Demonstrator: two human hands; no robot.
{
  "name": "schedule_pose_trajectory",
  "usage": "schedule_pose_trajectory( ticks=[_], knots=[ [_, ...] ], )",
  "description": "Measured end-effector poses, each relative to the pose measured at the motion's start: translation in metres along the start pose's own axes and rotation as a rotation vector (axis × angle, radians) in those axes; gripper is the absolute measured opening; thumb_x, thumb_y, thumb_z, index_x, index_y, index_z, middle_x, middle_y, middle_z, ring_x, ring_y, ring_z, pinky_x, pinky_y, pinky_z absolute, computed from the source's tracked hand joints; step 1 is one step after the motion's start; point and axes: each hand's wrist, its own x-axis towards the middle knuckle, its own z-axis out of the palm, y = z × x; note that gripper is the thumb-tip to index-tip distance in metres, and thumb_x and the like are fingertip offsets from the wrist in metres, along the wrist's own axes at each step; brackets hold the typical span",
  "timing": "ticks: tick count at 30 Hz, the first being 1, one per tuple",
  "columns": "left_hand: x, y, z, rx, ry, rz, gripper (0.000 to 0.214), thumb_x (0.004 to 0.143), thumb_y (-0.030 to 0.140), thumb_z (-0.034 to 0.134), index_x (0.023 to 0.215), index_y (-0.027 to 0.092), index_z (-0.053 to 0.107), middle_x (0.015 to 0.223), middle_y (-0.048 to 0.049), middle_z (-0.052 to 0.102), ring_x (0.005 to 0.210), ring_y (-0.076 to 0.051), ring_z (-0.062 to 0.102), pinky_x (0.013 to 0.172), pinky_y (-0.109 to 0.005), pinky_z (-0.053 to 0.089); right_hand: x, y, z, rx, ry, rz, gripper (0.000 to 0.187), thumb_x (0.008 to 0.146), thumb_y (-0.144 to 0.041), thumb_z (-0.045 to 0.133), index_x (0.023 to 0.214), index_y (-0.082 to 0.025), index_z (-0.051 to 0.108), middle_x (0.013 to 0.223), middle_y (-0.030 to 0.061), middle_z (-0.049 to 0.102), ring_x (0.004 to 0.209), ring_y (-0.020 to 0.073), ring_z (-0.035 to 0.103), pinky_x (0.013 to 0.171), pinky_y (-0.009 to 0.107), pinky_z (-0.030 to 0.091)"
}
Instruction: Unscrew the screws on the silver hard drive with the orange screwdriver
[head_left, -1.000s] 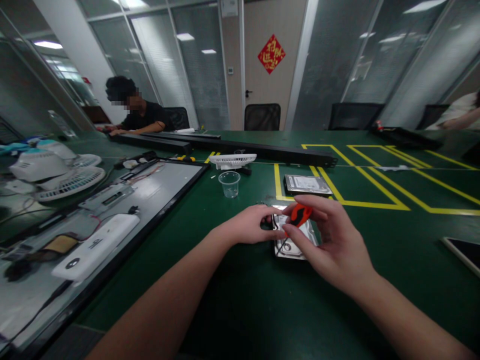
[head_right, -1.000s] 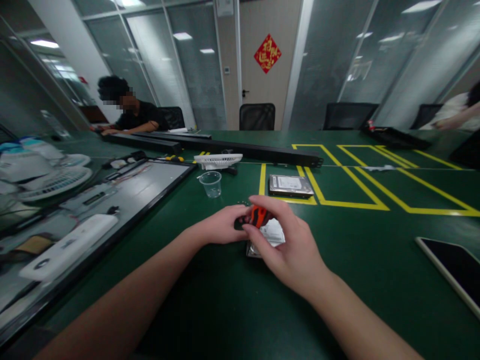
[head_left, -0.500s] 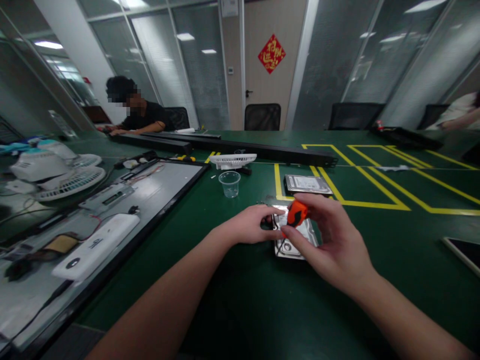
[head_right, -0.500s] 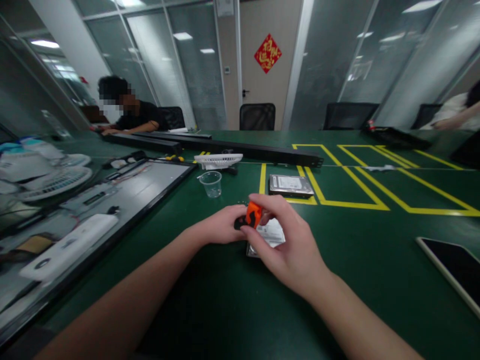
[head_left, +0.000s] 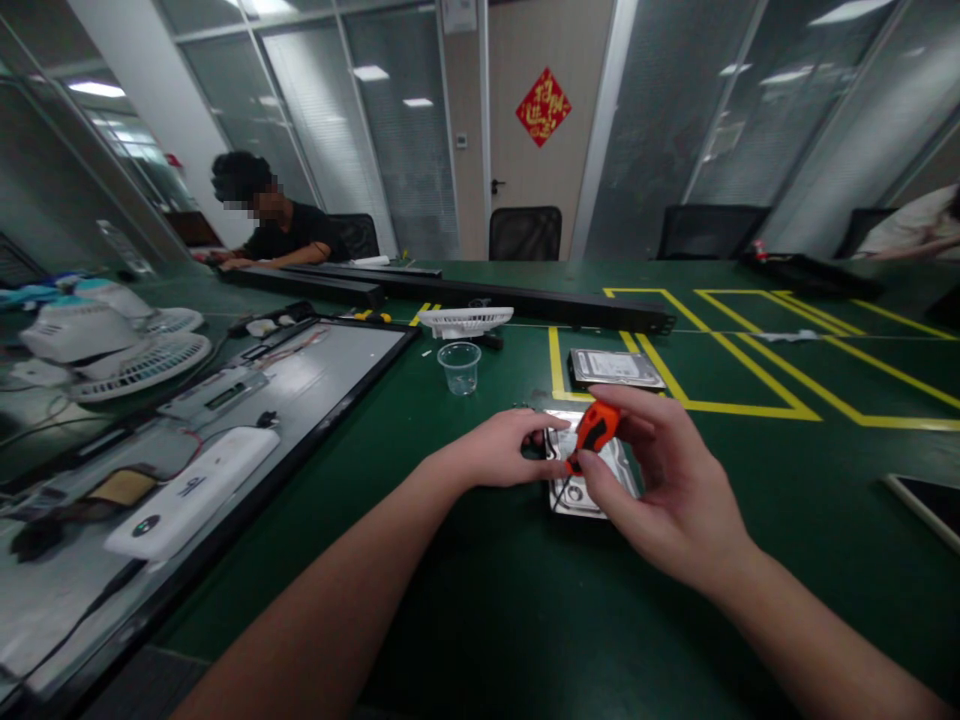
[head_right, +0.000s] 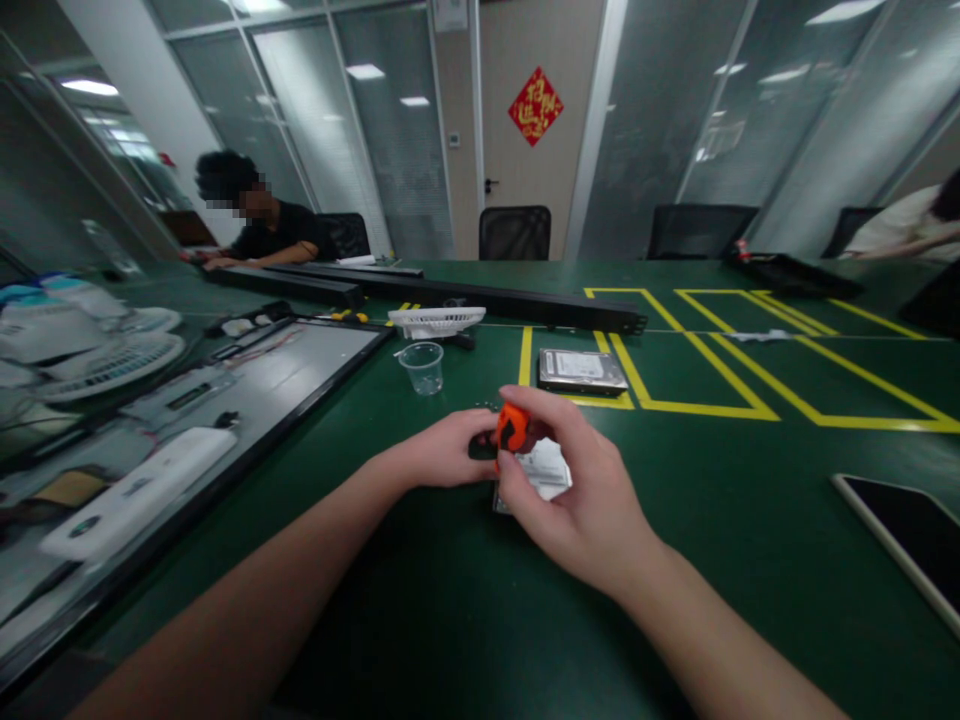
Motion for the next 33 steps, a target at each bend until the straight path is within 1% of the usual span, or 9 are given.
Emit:
schedule_pose_trajectory(
  ticks=[5,8,11,14,18,21,26,29,33],
  knots=[
    [0.0007,-0.0004,0.0006,-0.008,0.000,0.010,0.051,0.094,0.049,0.088,0.135,0.022,0.077,0.119,-0.0096,0.079,0.101,-0.027,0.072,0.093,-0.039,0.057,-0.0012,0.0021,-0.0002,0.038,-0.016,0.012,0.064,0.101,-0.015,0.074,0.158,-0.039,0.057,0.135,0.0046,0.074,0.115,0.0240,0.076,0.100,0.039,0.064],
    [0.0008,0.0000,0.0003,0.008,-0.001,0.003,0.051,0.095,0.052,0.086,0.135,0.021,0.078,0.118,-0.0104,0.078,0.104,-0.030,0.073,0.095,-0.042,0.058,-0.0007,0.0049,0.0004,0.036,-0.015,-0.013,0.067,0.099,-0.019,0.083,0.158,-0.040,0.057,0.139,0.0045,0.073,0.119,0.0250,0.076,0.105,0.041,0.064],
    [0.0007,-0.0007,0.0000,0.005,-0.011,0.007,0.051,0.096,0.054,0.085,0.133,0.020,0.079,0.125,-0.0121,0.078,0.108,-0.031,0.074,0.099,-0.044,0.058,0.0009,0.0068,0.0006,0.010,0.000,-0.037,0.069,0.096,-0.021,0.089,0.155,-0.041,0.060,0.137,0.0040,0.074,0.119,0.0260,0.077,0.102,0.041,0.065],
    [0.0007,-0.0022,0.0003,0.004,-0.002,0.014,0.053,0.095,0.056,0.086,0.132,0.019,0.079,0.127,-0.0128,0.079,0.106,-0.030,0.074,0.097,-0.043,0.058,0.0018,0.0068,0.0002,-0.015,0.007,-0.045,0.066,0.098,-0.019,0.086,0.155,-0.041,0.061,0.133,0.0038,0.075,0.117,0.0261,0.076,0.097,0.041,0.065],
    [0.0009,-0.0025,0.0007,-0.011,-0.003,0.027,0.051,0.095,0.055,0.085,0.130,0.019,0.079,0.127,-0.0132,0.078,0.109,-0.031,0.074,0.100,-0.044,0.058,0.0007,0.0054,0.0001,-0.012,-0.003,-0.035,0.066,0.100,-0.018,0.084,0.157,-0.040,0.060,0.139,0.0049,0.074,0.116,0.0264,0.076,0.103,0.044,0.064],
    [0.0008,-0.0009,0.0008,-0.014,-0.001,0.030,0.049,0.096,0.053,0.085,0.131,0.020,0.079,0.124,-0.0118,0.078,0.111,-0.031,0.074,0.102,-0.044,0.058,-0.0001,0.0042,0.0002,0.008,-0.014,-0.020,0.067,0.100,-0.017,0.082,0.158,-0.040,0.059,0.141,0.0049,0.073,0.118,0.0256,0.076,0.106,0.044,0.063],
    [0.0010,0.0016,0.0003,-0.006,0.000,0.018,0.051,0.094,0.051,0.087,0.134,0.021,0.077,0.122,-0.0101,0.079,0.104,-0.029,0.073,0.096,-0.041,0.057,-0.0007,0.0019,-0.0007,0.022,-0.034,0.015,0.067,0.101,-0.016,0.078,0.160,-0.038,0.056,0.145,0.0069,0.072,0.123,0.0265,0.075,0.107,0.044,0.062],
    [0.0012,0.0010,0.0001,-0.001,-0.005,0.009,0.051,0.094,0.052,0.087,0.133,0.022,0.078,0.120,-0.0100,0.078,0.104,-0.029,0.072,0.095,-0.041,0.056,-0.0014,0.0006,-0.0017,0.020,-0.045,0.028,0.066,0.102,-0.017,0.075,0.162,-0.037,0.055,0.140,0.0083,0.073,0.119,0.0277,0.076,0.105,0.047,0.063],
    [0.0013,0.0004,0.0002,0.005,0.002,0.014,0.051,0.094,0.052,0.087,0.134,0.022,0.078,0.118,-0.0093,0.078,0.103,-0.029,0.071,0.094,-0.041,0.056,-0.0013,-0.0001,-0.0025,0.009,-0.055,0.021,0.067,0.102,-0.017,0.073,0.163,-0.038,0.054,0.138,0.0076,0.073,0.119,0.0272,0.075,0.103,0.046,0.063]
  ],
)
